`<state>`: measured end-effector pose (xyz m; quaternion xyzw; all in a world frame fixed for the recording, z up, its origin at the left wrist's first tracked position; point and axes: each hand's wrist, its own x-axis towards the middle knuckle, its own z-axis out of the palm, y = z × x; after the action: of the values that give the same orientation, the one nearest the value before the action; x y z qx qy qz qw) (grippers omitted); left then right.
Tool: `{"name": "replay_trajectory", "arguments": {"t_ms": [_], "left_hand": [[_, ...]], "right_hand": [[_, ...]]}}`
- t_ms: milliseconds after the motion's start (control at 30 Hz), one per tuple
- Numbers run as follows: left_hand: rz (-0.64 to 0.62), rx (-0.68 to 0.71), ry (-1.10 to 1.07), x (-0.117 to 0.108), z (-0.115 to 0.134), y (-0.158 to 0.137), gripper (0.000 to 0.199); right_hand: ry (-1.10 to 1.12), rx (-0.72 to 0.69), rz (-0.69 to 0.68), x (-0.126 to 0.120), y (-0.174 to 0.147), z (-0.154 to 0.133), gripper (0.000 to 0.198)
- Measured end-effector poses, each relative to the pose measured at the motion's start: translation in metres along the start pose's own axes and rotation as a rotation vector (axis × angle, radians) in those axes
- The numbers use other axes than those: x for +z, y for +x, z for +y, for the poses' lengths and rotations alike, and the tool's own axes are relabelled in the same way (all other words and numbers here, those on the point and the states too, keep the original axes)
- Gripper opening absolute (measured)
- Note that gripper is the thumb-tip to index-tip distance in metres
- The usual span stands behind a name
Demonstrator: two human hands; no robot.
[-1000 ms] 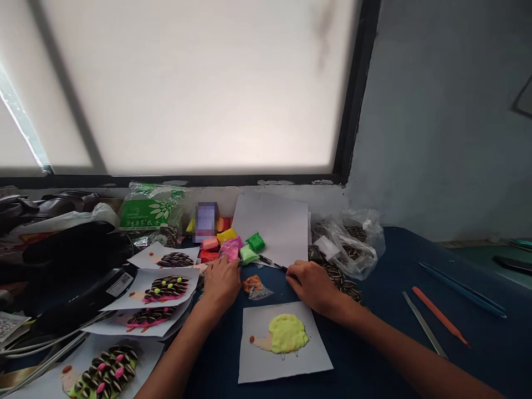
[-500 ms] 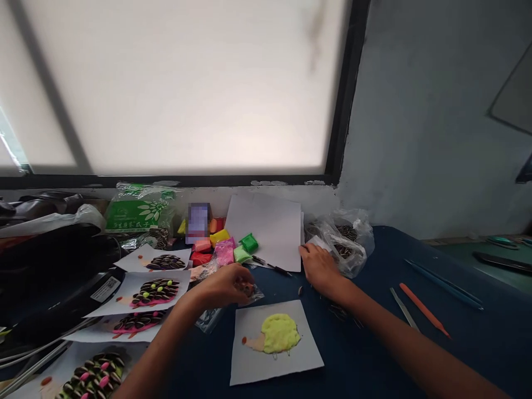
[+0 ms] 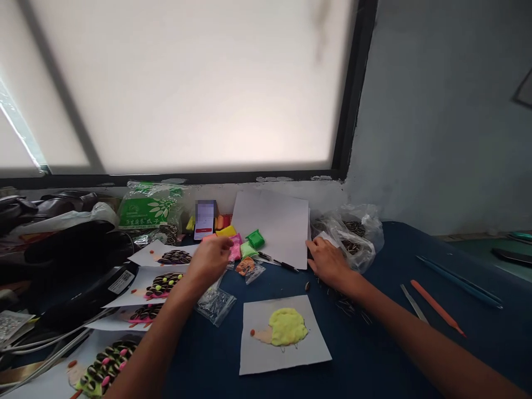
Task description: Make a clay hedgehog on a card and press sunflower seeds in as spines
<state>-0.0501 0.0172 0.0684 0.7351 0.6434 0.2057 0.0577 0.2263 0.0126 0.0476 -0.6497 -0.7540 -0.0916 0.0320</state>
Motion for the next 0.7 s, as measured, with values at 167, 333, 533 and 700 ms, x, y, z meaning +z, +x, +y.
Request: {"name": "replay_trajectory", "arguments": {"t_ms": [167,333,533,700], "left_hand": [[-0.109,0.019,0.128,0.044,0.019,-0.015,0.035],[-0.108,0.133,0.146,0.064,0.025,-0.019,0.053],[-0.041,0.109,0.219,0.043,0.025,-0.012,0.047],[-0.058,-0.002,0.36,0.012,0.011,-0.01,0.033]], "right_hand": [[0.01,-0.016,-0.036,0.0,0.0,0.003,0.04],[-0.031,-0.022,-0.027,-0.007,0.0,0.001,0.039],[-0.135,-0.013,0.022,-0.026,-0.006,-0.01,0.028],[-0.12,-0.065,0.12,-0.037,-0.016,-0.027,0.025]]}}
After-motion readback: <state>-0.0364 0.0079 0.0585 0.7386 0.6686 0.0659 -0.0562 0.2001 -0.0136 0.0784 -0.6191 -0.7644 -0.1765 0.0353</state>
